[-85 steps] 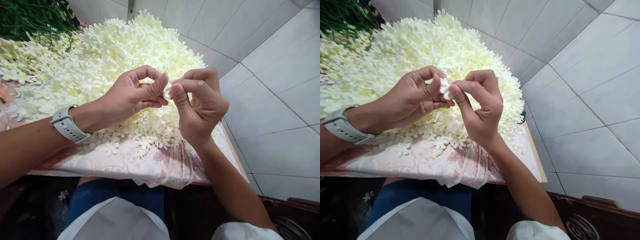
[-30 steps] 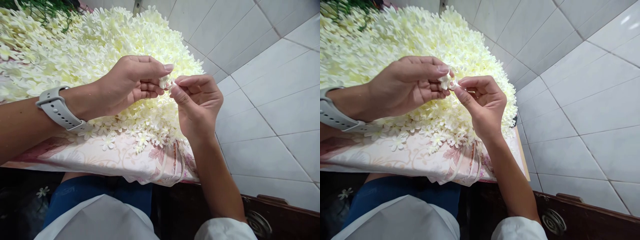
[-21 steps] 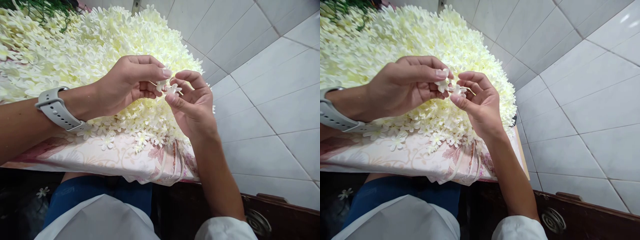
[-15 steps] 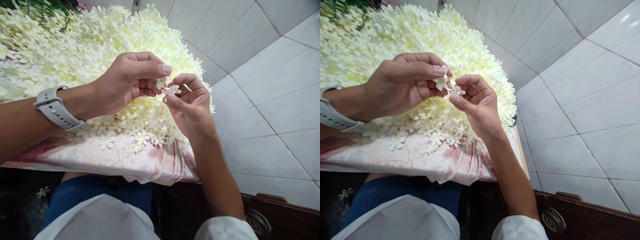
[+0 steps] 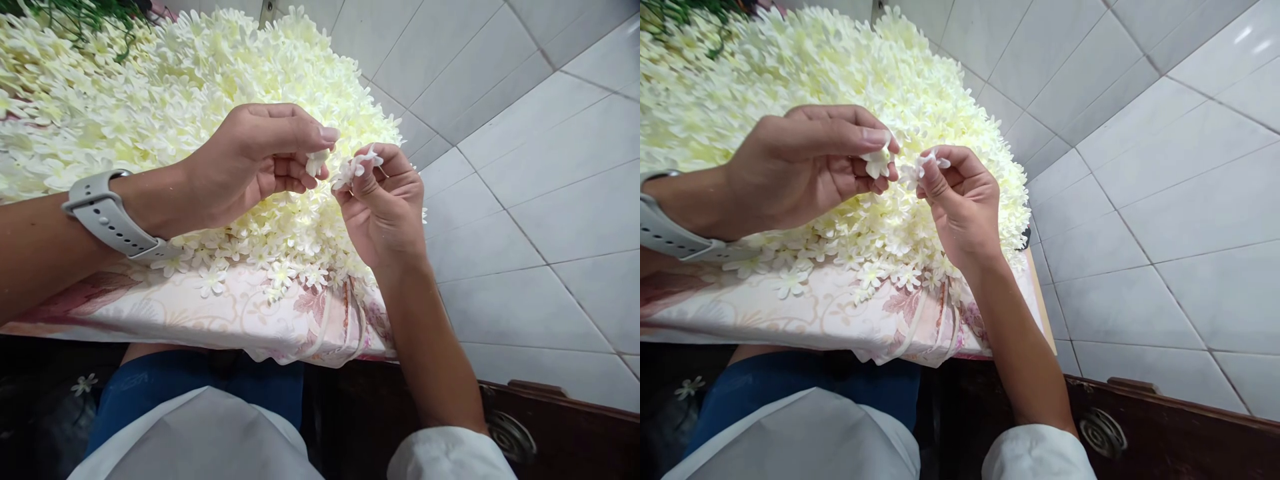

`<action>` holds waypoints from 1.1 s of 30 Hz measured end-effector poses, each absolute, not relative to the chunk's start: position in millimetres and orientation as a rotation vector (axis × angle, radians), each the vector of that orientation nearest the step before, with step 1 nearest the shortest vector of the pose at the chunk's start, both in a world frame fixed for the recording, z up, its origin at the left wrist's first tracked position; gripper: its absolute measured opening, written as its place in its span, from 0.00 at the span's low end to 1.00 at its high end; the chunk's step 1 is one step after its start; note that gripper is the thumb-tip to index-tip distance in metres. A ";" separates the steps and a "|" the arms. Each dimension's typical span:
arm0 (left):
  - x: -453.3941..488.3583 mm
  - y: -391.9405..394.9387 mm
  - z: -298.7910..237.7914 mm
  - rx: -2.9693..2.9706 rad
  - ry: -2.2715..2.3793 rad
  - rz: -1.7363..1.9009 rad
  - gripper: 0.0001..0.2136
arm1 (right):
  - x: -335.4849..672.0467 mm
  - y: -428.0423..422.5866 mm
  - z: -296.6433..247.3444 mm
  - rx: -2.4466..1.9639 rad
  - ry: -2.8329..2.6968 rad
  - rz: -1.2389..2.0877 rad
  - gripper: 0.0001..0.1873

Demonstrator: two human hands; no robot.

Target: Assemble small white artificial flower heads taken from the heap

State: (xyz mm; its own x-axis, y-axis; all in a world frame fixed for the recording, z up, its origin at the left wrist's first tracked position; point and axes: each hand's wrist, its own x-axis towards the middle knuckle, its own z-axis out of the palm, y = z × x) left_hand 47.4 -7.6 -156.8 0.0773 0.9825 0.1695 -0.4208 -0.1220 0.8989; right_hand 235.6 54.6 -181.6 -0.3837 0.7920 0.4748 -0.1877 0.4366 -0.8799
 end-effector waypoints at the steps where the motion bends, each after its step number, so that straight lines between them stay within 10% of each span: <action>1: 47.4 -7.7 -156.6 1.039 0.742 1.403 0.08 | 235.1 54.8 -181.1 -0.541 -1.619 1.164 0.18; 19: 47.7 -10.0 -152.8 1.035 0.758 1.362 0.08 | 237.0 52.9 -180.1 -0.688 -1.522 1.013 0.21; 26: 46.2 -10.3 -153.5 1.043 0.760 1.372 0.09 | 237.3 55.0 -183.1 -0.742 -1.598 0.625 0.03; 33: 46.4 -7.3 -157.1 1.064 0.720 1.337 0.10 | 233.9 39.7 -176.0 -0.845 -1.730 0.314 0.19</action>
State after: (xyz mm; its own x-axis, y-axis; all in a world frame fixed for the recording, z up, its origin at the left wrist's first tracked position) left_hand 46.4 -7.3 -157.1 0.1417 0.9773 0.1573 -0.4073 -0.0873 0.9091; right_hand 233.9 39.7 -176.0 -0.1141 0.6762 0.7279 0.3772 0.7073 -0.5979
